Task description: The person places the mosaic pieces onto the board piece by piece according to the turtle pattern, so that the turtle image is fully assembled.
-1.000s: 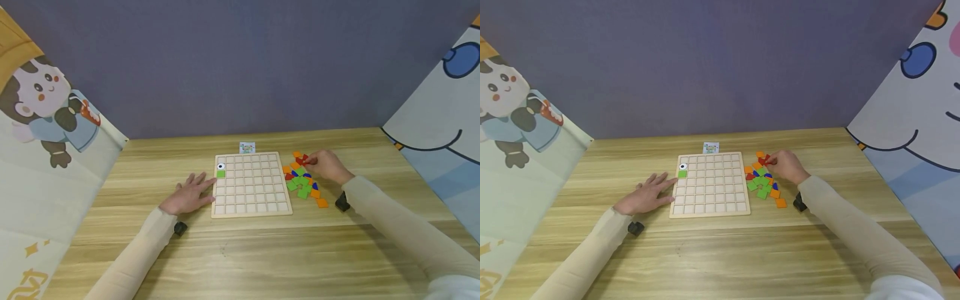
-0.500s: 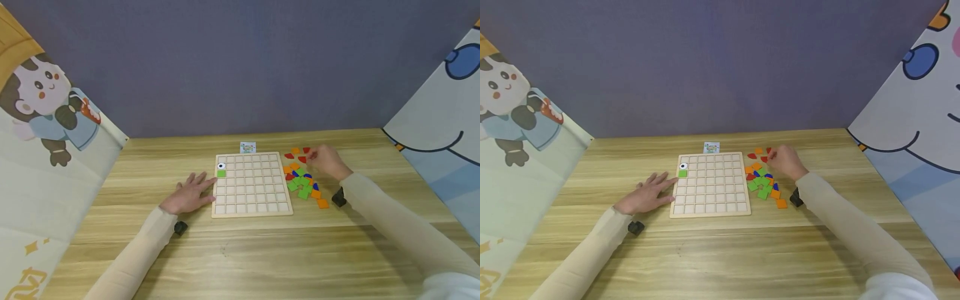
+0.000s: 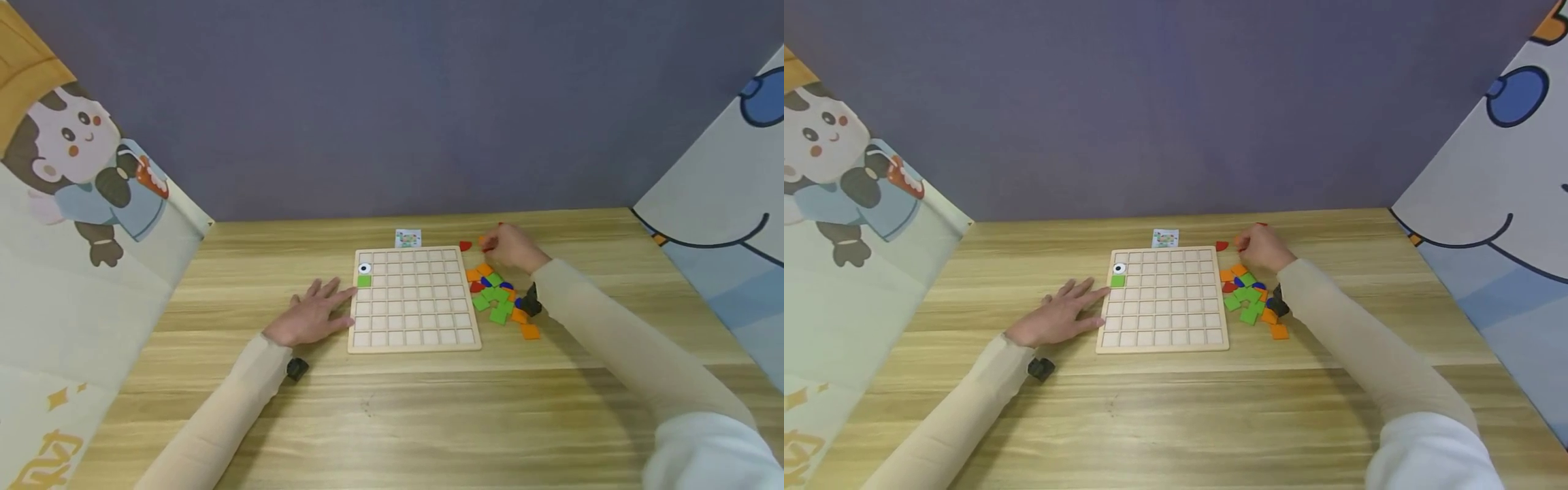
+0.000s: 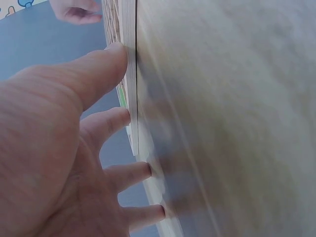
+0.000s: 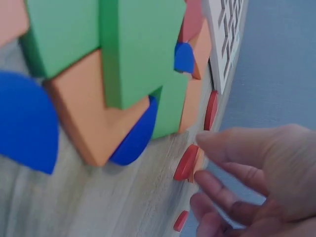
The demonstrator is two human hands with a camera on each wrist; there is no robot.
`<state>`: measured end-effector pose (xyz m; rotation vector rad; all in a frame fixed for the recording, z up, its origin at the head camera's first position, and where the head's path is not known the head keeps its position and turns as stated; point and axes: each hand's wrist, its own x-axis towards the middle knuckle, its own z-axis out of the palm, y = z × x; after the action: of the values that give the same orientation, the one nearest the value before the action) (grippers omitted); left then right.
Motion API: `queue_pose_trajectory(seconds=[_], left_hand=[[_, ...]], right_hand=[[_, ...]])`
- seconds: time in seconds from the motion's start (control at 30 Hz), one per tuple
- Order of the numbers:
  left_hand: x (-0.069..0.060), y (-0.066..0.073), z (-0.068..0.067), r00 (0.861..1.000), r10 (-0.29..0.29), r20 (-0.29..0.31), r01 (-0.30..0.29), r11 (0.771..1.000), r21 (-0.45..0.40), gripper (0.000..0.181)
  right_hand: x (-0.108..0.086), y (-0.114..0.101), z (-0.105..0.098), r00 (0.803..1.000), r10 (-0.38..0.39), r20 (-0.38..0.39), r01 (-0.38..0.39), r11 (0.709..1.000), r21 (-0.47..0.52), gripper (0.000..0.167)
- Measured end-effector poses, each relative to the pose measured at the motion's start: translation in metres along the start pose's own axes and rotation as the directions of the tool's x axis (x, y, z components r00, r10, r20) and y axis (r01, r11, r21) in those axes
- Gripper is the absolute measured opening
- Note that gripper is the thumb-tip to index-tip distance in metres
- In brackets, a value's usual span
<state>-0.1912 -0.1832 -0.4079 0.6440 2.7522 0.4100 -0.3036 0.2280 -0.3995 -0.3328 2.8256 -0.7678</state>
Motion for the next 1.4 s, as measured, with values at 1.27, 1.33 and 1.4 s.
queue_pose_trajectory(seconds=[1.27,1.33,1.4], left_hand=[[0.003,0.002,-0.001,1.000,-0.021,0.017,0.021,1.000,-0.004,0.064],[0.004,0.001,0.000,1.000,-0.021,0.014,0.021,1.000,-0.002,0.064],[0.005,0.001,0.001,1.000,-0.019,0.009,0.019,1.000,0.000,0.064]], right_hand=[[0.047,-0.134,0.071,0.908,-0.379,0.179,0.342,0.917,0.207,0.012],[0.053,-0.140,0.076,0.899,-0.395,0.190,0.357,0.911,0.206,0.011],[0.058,-0.143,0.080,0.896,-0.398,0.195,0.360,0.911,0.202,0.012]])
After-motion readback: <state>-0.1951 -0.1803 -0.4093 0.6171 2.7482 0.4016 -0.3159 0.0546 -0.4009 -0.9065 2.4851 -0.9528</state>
